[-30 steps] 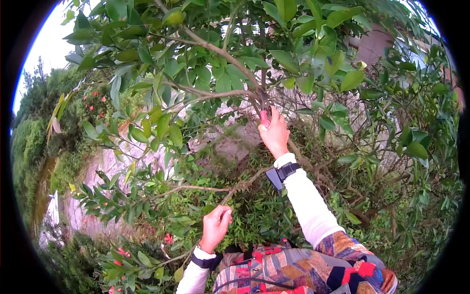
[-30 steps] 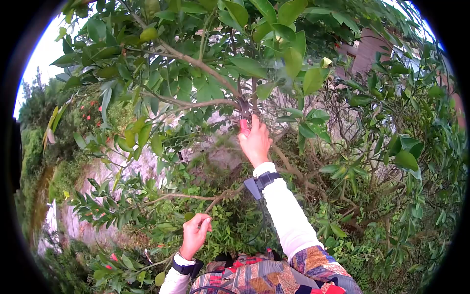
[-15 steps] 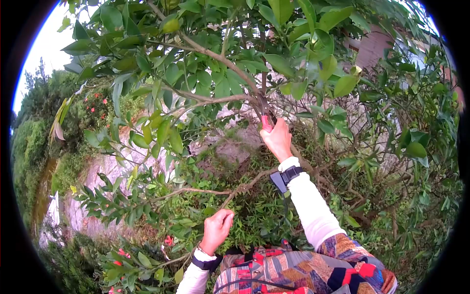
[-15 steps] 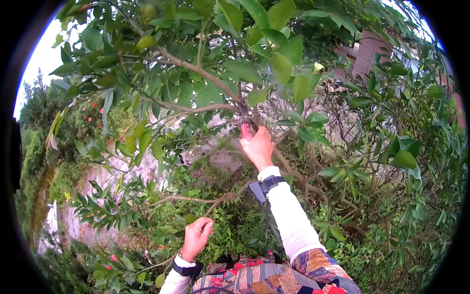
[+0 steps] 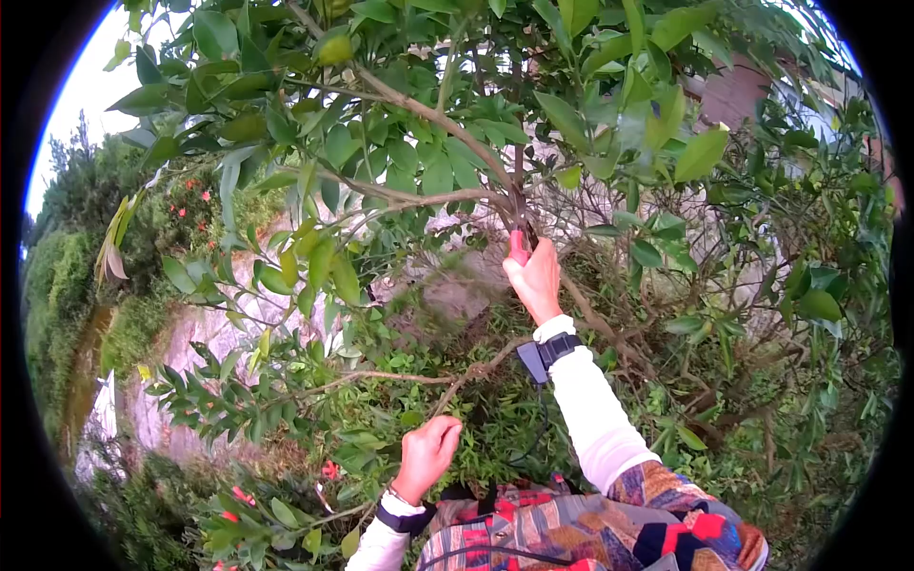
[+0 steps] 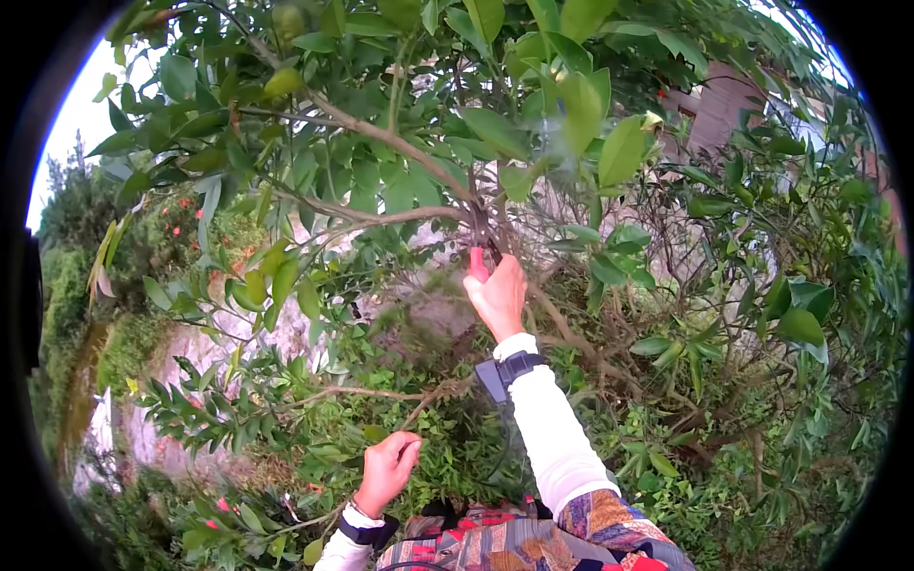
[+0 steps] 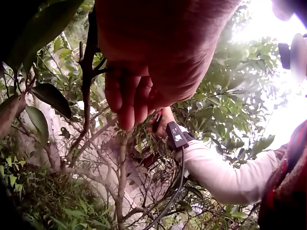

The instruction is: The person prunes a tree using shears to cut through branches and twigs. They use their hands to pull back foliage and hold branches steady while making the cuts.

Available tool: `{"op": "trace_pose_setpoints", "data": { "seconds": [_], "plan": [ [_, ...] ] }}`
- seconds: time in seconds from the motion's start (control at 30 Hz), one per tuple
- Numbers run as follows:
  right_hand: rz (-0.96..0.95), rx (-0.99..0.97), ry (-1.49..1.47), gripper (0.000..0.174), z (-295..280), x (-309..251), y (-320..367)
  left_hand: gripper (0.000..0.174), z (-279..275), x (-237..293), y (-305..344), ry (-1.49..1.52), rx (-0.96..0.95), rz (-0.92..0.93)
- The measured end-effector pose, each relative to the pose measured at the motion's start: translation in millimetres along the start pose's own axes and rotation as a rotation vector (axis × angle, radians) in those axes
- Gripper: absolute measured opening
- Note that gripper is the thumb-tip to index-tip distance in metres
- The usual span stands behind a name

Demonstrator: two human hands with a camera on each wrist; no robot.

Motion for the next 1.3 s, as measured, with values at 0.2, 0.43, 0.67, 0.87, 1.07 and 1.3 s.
{"op": "trace_pose_setpoints", "data": {
  "seconds": [0.2, 0.43, 0.67, 0.87, 1.07, 1.3],
  "plan": [
    [0.003, 0.041, 0.083, 0.058, -4, 2, -3, 0.006, 2, 1, -1, -0.032, -0.010, 0.043],
    [-0.036, 0.005, 0.117, 0.051, 1, 8, -12, 0.007, -1, 2, -2, -0.021, -0.013, 0.036],
    [-0.082, 0.028, 0.093, 0.045, 3, 11, -11, 0.006, 0, -1, -1, 0.012, -0.003, 0.002],
    [-0.095, 0.026, 0.064, 0.040, 3, 11, -11, 0.007, 2, -11, 0, 0.034, 0.005, -0.019],
    [0.072, -0.108, -0.211, 0.036, 21, 43, -15, 0.007, 1, -15, 4, 0.103, 0.036, -0.052],
    [0.134, -0.155, -0.465, 0.030, 8, 26, -3, 0.006, 1, -11, 3, 0.050, 0.045, -0.020]
  ]
}}
Point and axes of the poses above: each hand's wrist, its own y-axis away from the middle knuckle, its own z-axis out of the palm, x = y × z, the point moved 5 cm from there along -y, towards the middle knuckle
